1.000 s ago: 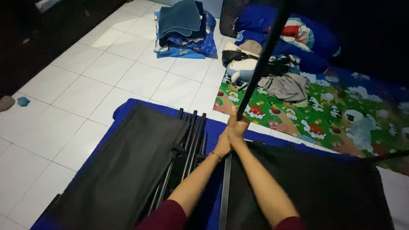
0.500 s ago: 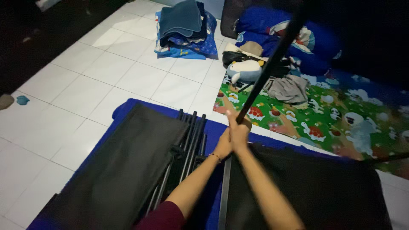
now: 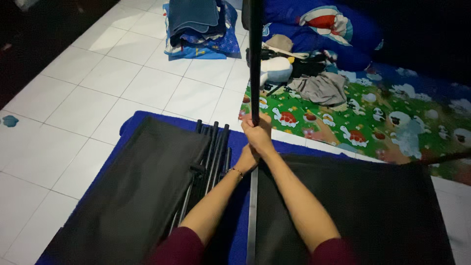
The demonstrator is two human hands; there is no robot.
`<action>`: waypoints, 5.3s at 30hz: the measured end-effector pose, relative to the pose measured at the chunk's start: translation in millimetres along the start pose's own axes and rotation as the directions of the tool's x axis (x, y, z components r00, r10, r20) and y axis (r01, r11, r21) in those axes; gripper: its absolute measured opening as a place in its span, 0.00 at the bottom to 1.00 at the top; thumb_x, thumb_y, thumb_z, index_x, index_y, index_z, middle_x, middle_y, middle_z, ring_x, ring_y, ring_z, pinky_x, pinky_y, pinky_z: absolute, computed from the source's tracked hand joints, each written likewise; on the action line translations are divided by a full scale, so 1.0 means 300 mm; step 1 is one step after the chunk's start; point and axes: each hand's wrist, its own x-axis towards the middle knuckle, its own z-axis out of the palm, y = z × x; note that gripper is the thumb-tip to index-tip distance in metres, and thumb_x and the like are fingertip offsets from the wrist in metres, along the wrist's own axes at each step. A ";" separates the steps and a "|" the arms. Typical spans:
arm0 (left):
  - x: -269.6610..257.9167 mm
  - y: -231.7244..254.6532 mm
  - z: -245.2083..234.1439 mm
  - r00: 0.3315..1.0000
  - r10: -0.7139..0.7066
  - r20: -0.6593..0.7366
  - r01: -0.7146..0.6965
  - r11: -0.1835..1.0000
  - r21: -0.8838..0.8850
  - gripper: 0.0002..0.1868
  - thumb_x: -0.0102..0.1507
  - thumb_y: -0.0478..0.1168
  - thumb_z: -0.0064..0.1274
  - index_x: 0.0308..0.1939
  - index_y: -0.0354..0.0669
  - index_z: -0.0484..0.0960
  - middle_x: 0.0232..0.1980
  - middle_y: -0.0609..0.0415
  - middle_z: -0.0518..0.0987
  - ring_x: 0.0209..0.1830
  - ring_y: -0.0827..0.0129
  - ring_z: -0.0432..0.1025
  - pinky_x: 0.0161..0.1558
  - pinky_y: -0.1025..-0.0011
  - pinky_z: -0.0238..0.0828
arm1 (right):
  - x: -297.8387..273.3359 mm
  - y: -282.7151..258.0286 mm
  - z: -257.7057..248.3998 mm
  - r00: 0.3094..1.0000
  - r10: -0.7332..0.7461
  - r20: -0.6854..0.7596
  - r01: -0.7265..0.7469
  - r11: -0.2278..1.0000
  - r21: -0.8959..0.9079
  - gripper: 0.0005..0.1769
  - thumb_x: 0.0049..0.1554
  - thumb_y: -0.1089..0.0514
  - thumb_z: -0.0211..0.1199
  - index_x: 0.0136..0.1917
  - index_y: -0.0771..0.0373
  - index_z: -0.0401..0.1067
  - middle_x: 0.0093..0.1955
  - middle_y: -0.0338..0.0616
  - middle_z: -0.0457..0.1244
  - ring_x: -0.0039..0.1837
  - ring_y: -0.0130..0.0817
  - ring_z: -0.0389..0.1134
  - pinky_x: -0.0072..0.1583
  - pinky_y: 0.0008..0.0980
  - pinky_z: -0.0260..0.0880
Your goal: The person assembles a piece of furniture by inserting metal poles into a black fabric frame and connecting multiple poles together. They handle the poles and frame by hand, aligning and pushing components to form the structure.
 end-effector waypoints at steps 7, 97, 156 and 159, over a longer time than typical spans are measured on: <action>0.024 0.153 -0.042 0.996 -0.093 0.007 0.094 0.988 -0.121 0.27 0.66 0.44 0.50 0.67 0.35 0.68 0.61 0.35 0.79 0.63 0.48 0.74 0.63 0.59 0.69 | 0.077 -0.046 -0.061 0.930 0.133 0.342 -0.197 0.967 0.160 0.23 0.49 0.64 0.68 0.27 0.59 0.54 0.27 0.33 0.54 0.32 0.22 0.56 0.37 0.30 0.59; -0.033 0.279 0.081 0.778 -0.586 -0.224 0.621 0.772 0.137 0.23 0.62 0.52 0.57 0.53 0.40 0.80 0.55 0.36 0.81 0.58 0.41 0.74 0.57 0.51 0.71 | -0.110 0.158 -0.099 0.963 0.251 0.098 -0.268 0.922 0.280 0.23 0.49 0.67 0.68 0.28 0.57 0.54 0.28 0.31 0.53 0.31 0.27 0.53 0.35 0.32 0.55; -0.027 0.131 0.071 0.845 -0.535 -0.006 0.522 0.822 0.229 0.40 0.56 0.64 0.60 0.57 0.34 0.74 0.55 0.30 0.79 0.58 0.40 0.74 0.58 0.53 0.72 | -0.006 -0.413 -0.260 0.869 0.457 0.191 -0.456 0.589 0.667 0.17 0.60 0.52 0.65 0.39 0.55 0.57 0.27 0.30 0.50 0.24 0.20 0.49 0.27 0.25 0.49; -0.032 0.192 -0.089 0.794 -0.575 0.197 0.593 0.804 -0.042 0.37 0.59 0.62 0.57 0.59 0.35 0.75 0.50 0.36 0.79 0.50 0.49 0.72 0.50 0.58 0.69 | -0.157 -0.480 -0.226 0.822 0.517 0.237 -0.493 0.439 0.752 0.14 0.64 0.45 0.56 0.46 0.54 0.58 0.29 0.32 0.52 0.24 0.21 0.50 0.26 0.25 0.50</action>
